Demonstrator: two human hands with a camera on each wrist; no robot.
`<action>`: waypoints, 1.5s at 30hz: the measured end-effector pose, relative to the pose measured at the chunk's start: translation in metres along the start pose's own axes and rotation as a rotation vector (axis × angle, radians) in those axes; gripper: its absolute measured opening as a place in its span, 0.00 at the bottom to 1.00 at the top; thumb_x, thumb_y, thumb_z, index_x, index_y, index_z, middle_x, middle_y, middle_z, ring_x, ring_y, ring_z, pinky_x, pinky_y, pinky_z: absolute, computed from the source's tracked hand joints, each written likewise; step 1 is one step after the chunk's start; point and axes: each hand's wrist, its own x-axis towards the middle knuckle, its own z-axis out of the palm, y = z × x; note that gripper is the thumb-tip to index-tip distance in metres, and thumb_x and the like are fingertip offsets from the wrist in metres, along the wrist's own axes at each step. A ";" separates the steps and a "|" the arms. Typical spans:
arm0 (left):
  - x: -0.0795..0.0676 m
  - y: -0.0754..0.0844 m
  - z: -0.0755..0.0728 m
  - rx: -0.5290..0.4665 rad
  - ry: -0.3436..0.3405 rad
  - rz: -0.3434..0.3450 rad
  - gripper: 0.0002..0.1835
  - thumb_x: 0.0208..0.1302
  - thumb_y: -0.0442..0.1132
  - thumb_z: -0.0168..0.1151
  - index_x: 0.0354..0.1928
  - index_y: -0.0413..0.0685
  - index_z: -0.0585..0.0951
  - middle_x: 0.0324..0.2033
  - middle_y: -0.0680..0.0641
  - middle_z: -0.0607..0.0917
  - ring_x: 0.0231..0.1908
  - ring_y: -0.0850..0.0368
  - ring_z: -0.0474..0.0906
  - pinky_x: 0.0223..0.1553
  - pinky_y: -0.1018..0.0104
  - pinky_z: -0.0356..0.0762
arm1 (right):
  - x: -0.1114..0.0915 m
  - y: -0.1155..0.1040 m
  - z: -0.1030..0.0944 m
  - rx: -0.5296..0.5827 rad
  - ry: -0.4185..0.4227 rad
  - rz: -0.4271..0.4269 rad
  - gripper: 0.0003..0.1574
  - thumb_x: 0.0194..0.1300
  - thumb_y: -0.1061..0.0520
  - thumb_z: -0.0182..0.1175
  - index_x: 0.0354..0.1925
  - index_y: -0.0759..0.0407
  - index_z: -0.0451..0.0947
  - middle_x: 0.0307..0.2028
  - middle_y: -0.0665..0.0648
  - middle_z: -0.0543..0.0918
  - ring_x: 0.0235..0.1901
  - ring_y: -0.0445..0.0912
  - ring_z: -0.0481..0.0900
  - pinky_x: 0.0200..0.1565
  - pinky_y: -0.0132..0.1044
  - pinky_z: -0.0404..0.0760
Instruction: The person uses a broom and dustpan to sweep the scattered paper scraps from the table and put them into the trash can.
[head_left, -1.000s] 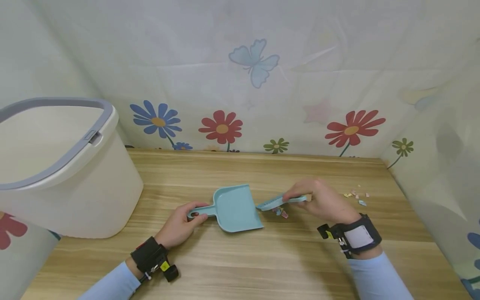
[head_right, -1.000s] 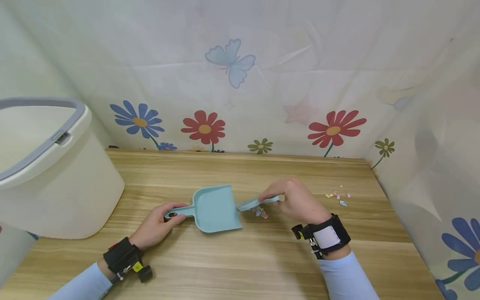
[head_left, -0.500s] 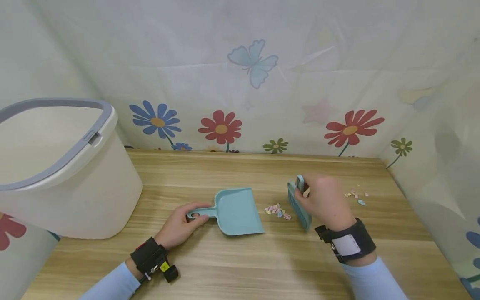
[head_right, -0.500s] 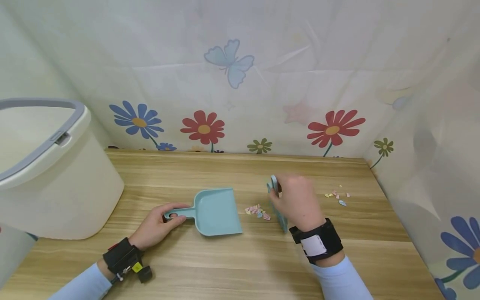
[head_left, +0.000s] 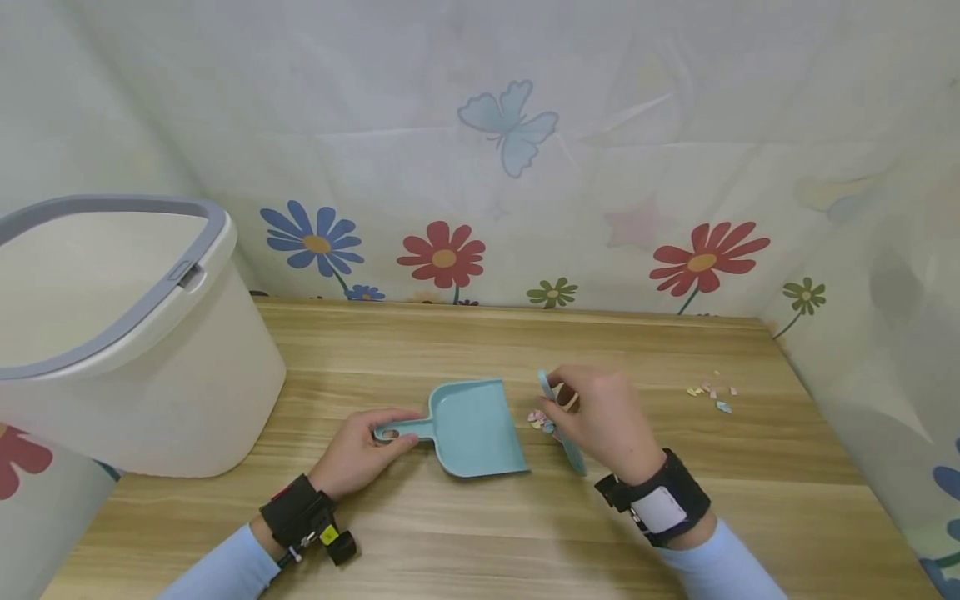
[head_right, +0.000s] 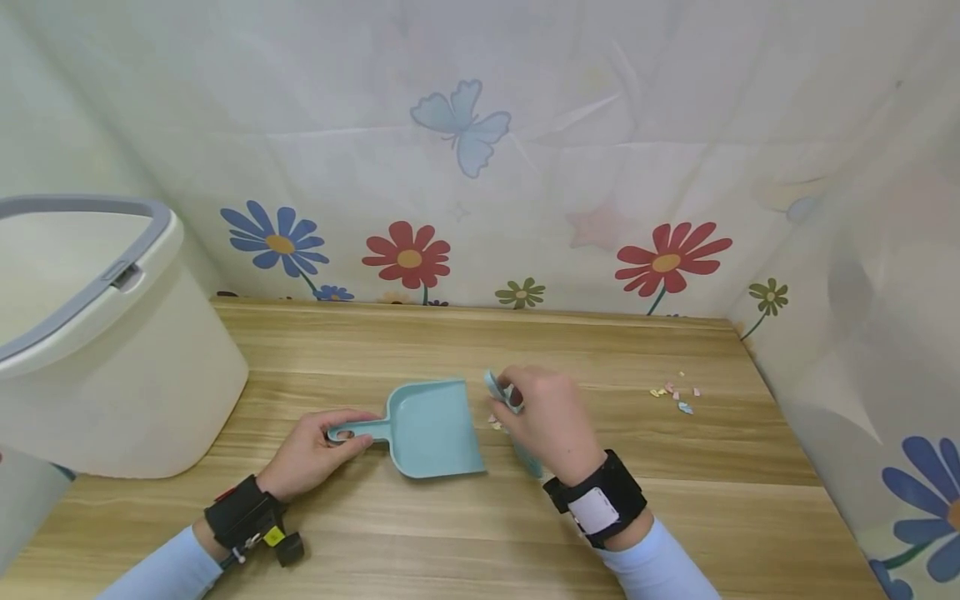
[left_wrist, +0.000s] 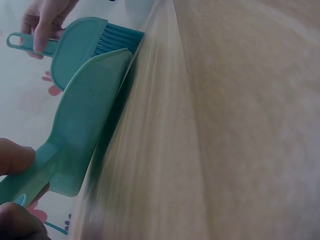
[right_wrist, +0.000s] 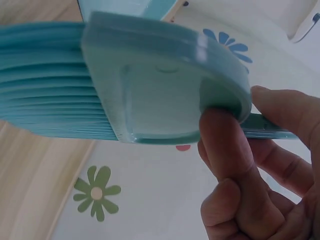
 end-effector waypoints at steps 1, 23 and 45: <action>0.000 0.000 0.000 0.001 -0.001 -0.001 0.18 0.68 0.46 0.72 0.58 0.55 0.86 0.51 0.47 0.90 0.29 0.62 0.77 0.26 0.72 0.71 | 0.000 -0.002 0.002 0.011 0.001 -0.001 0.14 0.56 0.56 0.80 0.39 0.59 0.87 0.27 0.53 0.88 0.23 0.40 0.83 0.27 0.31 0.81; -0.001 0.000 0.000 0.008 -0.011 0.009 0.18 0.67 0.43 0.72 0.58 0.52 0.87 0.52 0.47 0.89 0.29 0.62 0.78 0.26 0.72 0.71 | -0.002 -0.010 0.006 0.452 0.041 0.087 0.08 0.64 0.59 0.74 0.40 0.54 0.84 0.28 0.49 0.87 0.21 0.37 0.80 0.24 0.33 0.80; -0.001 -0.007 0.003 -0.161 -0.084 0.090 0.19 0.74 0.40 0.64 0.62 0.44 0.82 0.41 0.40 0.85 0.24 0.67 0.68 0.25 0.74 0.67 | 0.004 0.008 0.004 0.313 0.139 0.240 0.09 0.65 0.53 0.74 0.38 0.56 0.84 0.24 0.54 0.88 0.17 0.44 0.84 0.17 0.28 0.73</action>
